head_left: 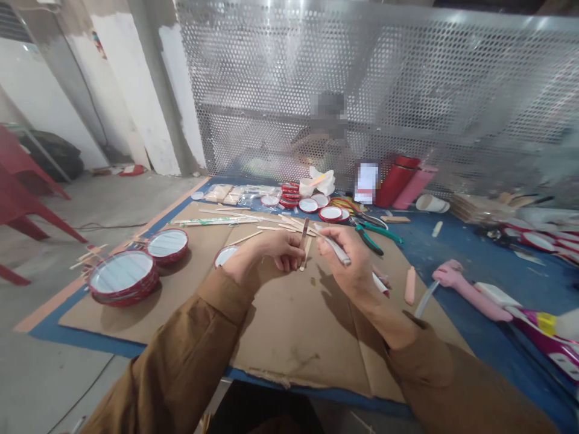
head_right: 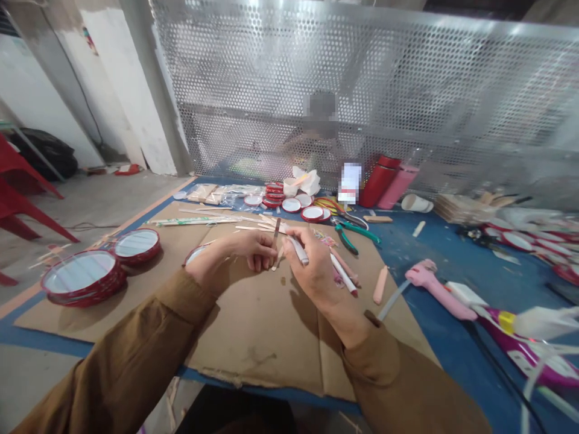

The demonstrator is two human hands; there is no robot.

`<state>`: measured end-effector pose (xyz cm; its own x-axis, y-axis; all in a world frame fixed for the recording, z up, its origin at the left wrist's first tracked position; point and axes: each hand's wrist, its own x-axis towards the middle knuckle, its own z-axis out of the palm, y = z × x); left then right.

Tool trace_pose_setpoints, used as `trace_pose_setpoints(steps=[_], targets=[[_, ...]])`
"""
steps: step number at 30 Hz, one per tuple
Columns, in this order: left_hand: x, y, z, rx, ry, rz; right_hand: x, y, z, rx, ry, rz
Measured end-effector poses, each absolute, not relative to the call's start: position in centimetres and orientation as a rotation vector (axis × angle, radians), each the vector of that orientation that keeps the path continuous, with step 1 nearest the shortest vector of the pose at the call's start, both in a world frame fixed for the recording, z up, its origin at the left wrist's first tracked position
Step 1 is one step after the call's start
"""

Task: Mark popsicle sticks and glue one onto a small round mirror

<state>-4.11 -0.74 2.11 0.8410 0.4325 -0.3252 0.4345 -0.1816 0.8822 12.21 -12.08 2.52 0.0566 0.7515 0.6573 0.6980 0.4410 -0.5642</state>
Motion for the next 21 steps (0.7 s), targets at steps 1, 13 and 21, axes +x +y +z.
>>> trace_pose_setpoints(steps=[1,13,21], targets=[[-4.10,-0.85,2.29,1.813,0.676,-0.008,12.35,-12.16,2.60,-1.277,-1.637,0.076],[-4.14,-1.26,3.06,1.843,0.698,-0.034,12.62,-11.89,3.01,-1.285,-1.641,0.186],[-4.19,-1.18,2.90,1.885,0.703,-0.020,12.89,-11.88,2.37,-1.333,-1.806,0.079]])
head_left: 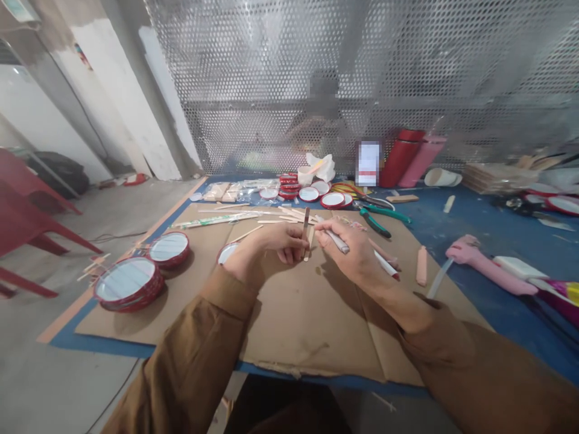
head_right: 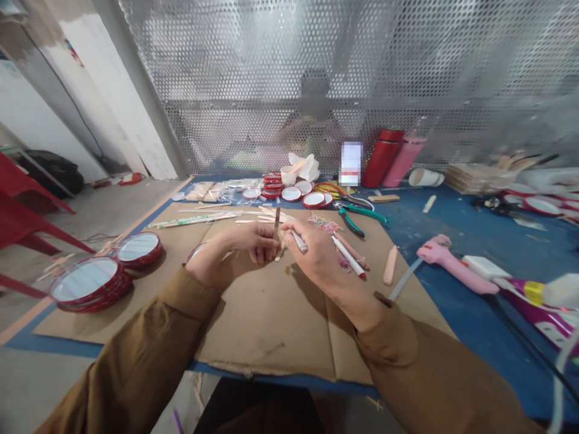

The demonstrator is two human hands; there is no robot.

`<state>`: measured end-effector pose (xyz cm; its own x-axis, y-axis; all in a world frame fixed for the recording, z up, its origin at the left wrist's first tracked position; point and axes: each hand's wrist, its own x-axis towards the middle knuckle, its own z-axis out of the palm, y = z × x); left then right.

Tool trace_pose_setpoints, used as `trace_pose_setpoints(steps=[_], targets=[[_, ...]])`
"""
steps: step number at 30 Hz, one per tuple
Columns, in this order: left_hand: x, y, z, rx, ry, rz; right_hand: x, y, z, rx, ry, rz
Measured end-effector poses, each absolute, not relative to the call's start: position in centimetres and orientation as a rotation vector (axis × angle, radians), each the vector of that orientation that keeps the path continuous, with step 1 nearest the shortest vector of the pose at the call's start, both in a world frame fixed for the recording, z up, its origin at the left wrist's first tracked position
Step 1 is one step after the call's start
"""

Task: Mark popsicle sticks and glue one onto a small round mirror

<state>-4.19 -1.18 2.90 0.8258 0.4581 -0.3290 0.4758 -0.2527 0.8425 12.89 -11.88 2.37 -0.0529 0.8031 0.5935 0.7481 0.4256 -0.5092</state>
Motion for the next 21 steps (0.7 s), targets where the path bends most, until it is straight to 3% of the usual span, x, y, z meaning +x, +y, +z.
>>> trace_pose_setpoints(steps=[13,21], targets=[[-4.2,-1.3,3.0,1.865,0.723,-0.032,12.4,-12.9,3.3,-1.233,-1.526,0.254],[-4.2,-1.0,2.6,1.875,0.691,-0.026,12.8,-12.5,2.8,-1.284,-1.772,0.256]])
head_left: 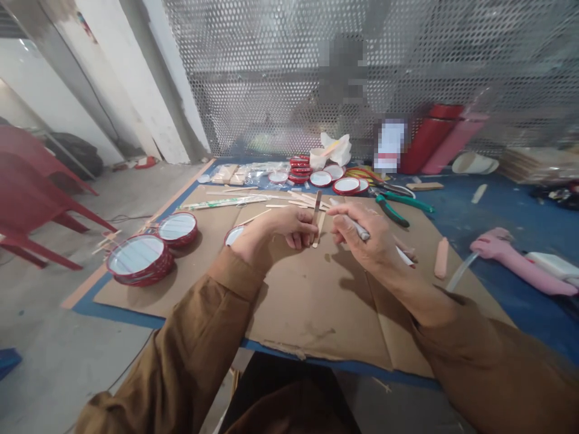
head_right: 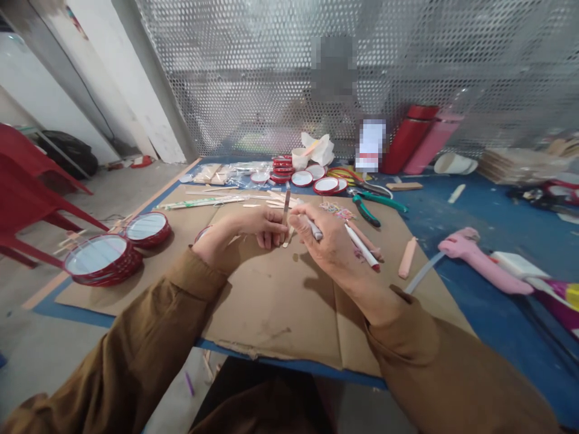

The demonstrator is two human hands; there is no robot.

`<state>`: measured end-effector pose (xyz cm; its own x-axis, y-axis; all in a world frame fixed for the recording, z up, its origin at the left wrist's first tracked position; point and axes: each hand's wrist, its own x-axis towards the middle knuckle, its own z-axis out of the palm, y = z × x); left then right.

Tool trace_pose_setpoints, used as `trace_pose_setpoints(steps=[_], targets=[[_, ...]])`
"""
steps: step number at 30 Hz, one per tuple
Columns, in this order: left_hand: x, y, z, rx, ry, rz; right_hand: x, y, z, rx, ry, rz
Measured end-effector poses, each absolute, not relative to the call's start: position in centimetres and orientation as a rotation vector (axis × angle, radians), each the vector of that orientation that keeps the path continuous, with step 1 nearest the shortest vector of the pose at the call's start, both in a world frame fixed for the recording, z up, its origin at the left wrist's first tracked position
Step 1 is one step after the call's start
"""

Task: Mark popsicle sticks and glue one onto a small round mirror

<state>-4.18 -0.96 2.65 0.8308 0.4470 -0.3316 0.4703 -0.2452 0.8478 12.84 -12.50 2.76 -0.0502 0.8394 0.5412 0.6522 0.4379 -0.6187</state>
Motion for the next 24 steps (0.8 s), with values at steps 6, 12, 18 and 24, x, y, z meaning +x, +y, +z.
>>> trace_pose_setpoints(steps=[6,12,18,24], targets=[[-4.31,-1.11,2.78,1.881,0.672,-0.009,12.68,-12.43,2.75,-1.250,-1.751,0.108],[-4.34,-1.16,2.80,1.842,0.678,-0.018,12.52,-12.06,1.97,-1.296,-1.710,0.162],[-4.24,-0.65,2.06,1.824,0.610,0.012,12.51,-11.87,1.90,-1.241,-1.724,0.192],[-4.20,-0.77,2.21,1.814,0.607,0.012,12.22,-12.06,2.08,-1.223,-1.786,0.188]])
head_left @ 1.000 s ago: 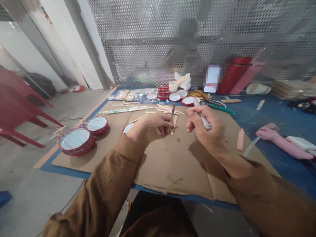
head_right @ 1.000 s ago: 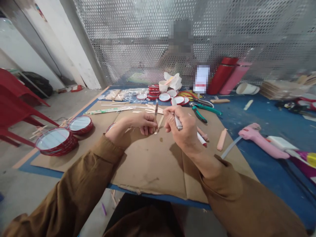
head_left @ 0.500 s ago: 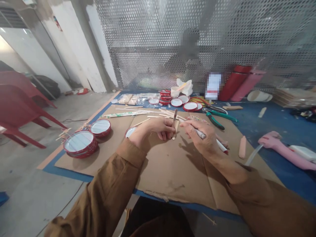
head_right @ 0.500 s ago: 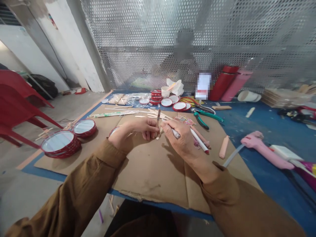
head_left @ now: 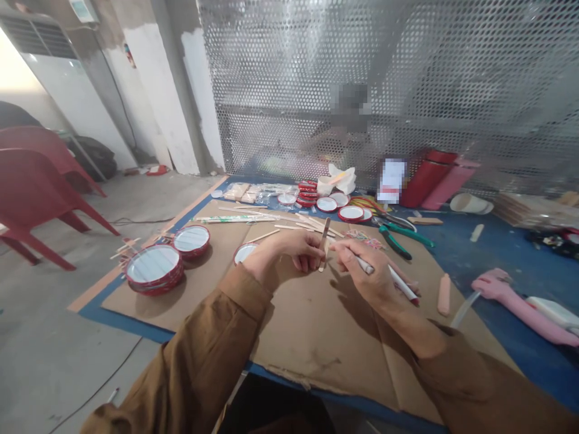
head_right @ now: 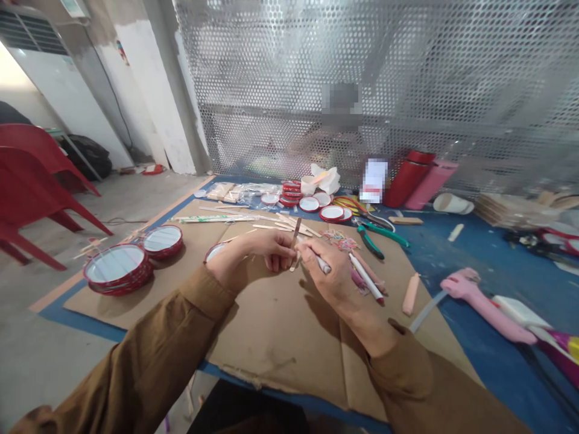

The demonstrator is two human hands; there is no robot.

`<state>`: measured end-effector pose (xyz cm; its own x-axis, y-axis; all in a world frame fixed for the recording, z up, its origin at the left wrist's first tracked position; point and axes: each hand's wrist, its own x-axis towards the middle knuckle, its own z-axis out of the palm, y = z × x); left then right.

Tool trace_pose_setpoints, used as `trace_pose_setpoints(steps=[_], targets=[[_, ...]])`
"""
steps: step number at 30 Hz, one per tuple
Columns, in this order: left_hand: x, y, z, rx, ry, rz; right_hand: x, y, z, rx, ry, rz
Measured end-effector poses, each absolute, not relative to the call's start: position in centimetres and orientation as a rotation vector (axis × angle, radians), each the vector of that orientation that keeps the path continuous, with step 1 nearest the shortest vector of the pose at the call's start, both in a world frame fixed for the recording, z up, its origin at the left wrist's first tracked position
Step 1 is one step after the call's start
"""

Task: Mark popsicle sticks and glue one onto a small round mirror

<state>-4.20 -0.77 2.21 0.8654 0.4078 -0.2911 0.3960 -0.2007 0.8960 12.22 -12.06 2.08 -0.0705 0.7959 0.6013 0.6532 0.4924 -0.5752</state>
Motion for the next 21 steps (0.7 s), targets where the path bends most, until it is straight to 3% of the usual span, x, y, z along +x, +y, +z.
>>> trace_pose_setpoints(steps=[21], targets=[[-4.15,-0.71,2.15,1.829,0.590,-0.003,12.34,-11.82,1.73,-1.123,-1.915,0.179]])
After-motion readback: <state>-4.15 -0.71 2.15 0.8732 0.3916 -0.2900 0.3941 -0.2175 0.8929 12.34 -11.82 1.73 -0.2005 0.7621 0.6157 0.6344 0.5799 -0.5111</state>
